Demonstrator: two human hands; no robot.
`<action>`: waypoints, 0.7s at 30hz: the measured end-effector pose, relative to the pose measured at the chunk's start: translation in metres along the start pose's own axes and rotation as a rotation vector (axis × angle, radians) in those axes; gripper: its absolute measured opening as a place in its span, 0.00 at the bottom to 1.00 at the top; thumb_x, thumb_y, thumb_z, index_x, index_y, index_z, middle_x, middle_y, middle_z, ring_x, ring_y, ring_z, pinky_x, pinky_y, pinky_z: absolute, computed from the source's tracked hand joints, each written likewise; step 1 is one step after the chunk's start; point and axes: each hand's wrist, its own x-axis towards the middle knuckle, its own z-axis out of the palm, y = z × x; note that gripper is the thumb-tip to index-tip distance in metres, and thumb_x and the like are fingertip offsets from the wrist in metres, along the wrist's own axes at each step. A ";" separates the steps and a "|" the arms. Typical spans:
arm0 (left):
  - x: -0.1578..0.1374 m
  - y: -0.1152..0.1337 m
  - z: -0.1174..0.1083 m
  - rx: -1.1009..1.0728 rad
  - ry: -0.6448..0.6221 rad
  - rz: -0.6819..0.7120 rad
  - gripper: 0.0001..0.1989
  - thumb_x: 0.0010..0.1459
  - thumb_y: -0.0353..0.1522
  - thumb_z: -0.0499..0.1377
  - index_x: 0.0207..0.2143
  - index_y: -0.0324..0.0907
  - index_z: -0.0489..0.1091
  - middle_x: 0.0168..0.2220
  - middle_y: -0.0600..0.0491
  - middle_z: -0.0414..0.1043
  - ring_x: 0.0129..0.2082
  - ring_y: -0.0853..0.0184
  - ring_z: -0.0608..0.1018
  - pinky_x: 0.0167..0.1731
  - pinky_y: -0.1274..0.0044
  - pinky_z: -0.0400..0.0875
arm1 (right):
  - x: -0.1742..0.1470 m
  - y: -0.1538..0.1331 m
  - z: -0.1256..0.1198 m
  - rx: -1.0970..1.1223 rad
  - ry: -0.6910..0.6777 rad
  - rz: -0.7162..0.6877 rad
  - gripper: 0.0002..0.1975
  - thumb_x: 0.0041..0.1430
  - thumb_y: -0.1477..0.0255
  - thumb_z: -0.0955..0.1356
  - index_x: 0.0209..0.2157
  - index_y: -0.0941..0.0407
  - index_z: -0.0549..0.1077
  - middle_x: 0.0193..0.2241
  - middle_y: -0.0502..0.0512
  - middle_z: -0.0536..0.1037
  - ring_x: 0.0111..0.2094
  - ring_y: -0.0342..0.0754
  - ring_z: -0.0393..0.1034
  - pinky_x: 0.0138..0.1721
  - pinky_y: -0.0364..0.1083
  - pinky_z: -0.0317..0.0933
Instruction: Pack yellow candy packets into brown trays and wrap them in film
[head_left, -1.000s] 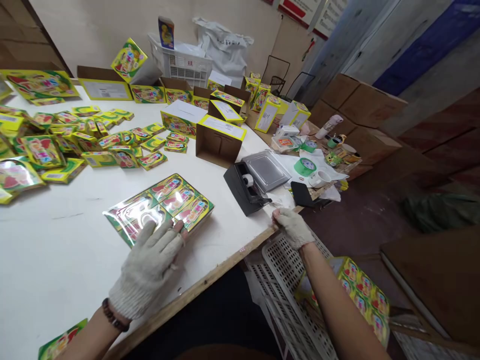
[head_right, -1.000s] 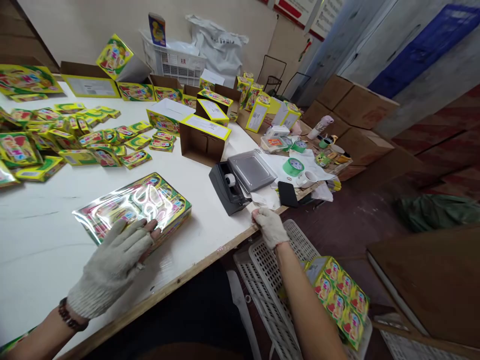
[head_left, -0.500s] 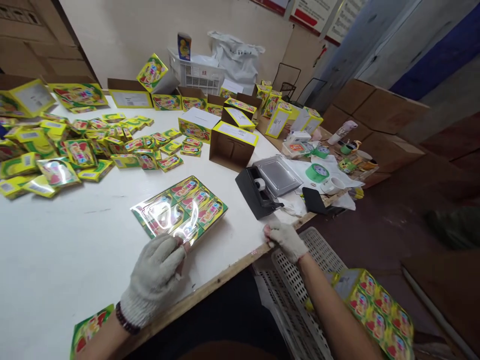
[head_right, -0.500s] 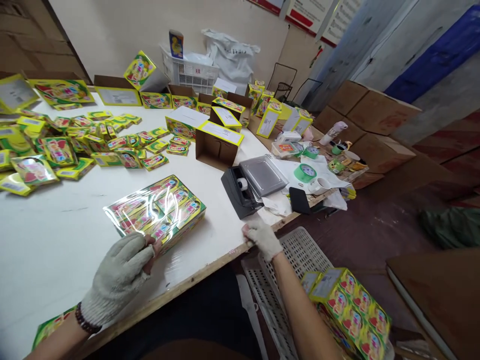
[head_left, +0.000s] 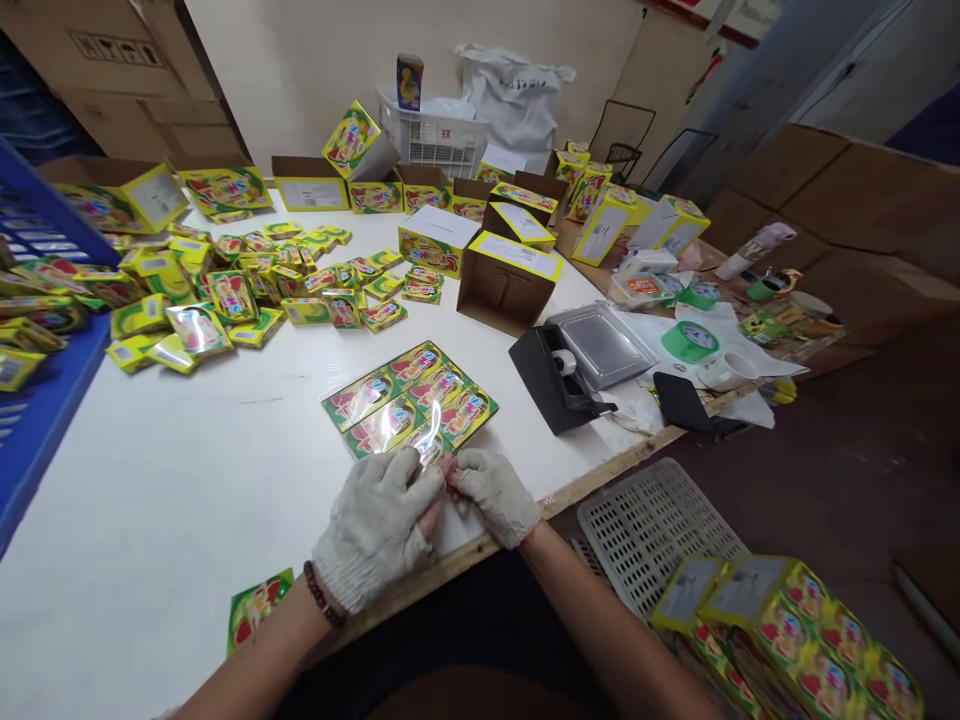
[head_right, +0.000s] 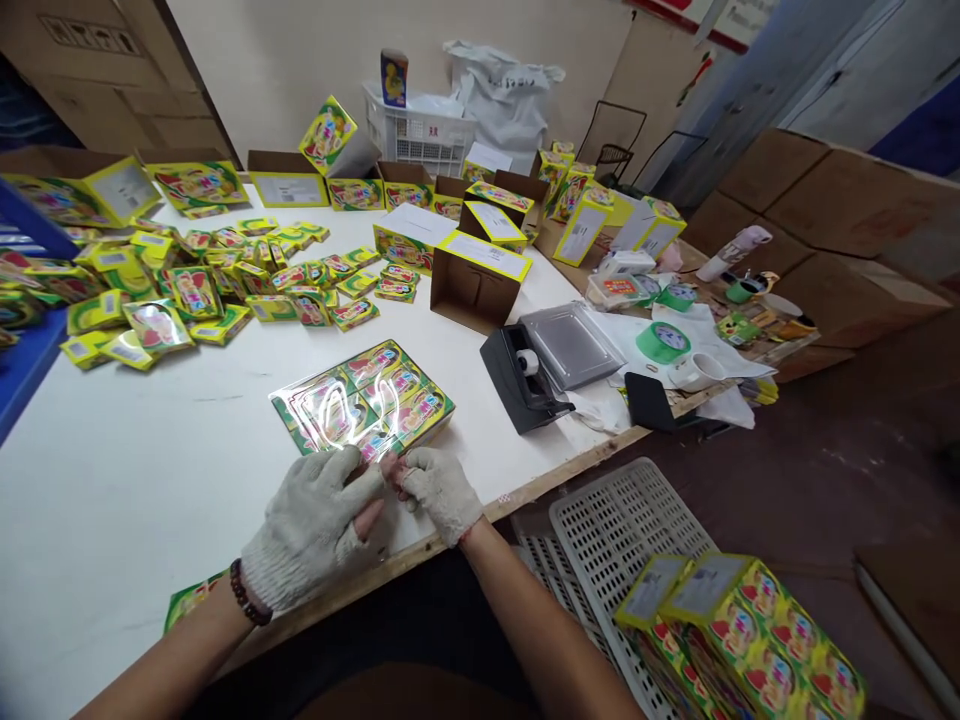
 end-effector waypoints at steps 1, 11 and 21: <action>0.003 0.000 0.001 0.027 -0.017 -0.031 0.13 0.59 0.37 0.56 0.44 0.43 0.72 0.34 0.49 0.67 0.32 0.60 0.68 0.29 0.69 0.62 | 0.000 0.003 0.000 0.022 0.002 0.007 0.14 0.51 0.62 0.68 0.20 0.56 0.68 0.17 0.47 0.69 0.19 0.40 0.62 0.22 0.40 0.57; 0.019 0.010 0.023 0.093 0.140 -0.188 0.07 0.55 0.29 0.58 0.25 0.43 0.72 0.26 0.52 0.66 0.27 0.63 0.67 0.27 0.71 0.54 | -0.004 0.027 -0.001 0.371 0.108 0.287 0.26 0.46 0.47 0.70 0.30 0.57 0.68 0.25 0.51 0.74 0.21 0.42 0.69 0.18 0.40 0.61; -0.001 -0.087 -0.006 -0.221 0.178 -0.271 0.11 0.62 0.35 0.53 0.38 0.41 0.73 0.41 0.46 0.66 0.54 0.54 0.69 0.45 0.67 0.70 | 0.070 -0.027 -0.037 -0.179 0.191 0.140 0.13 0.52 0.63 0.70 0.32 0.57 0.68 0.22 0.50 0.74 0.21 0.43 0.69 0.22 0.42 0.65</action>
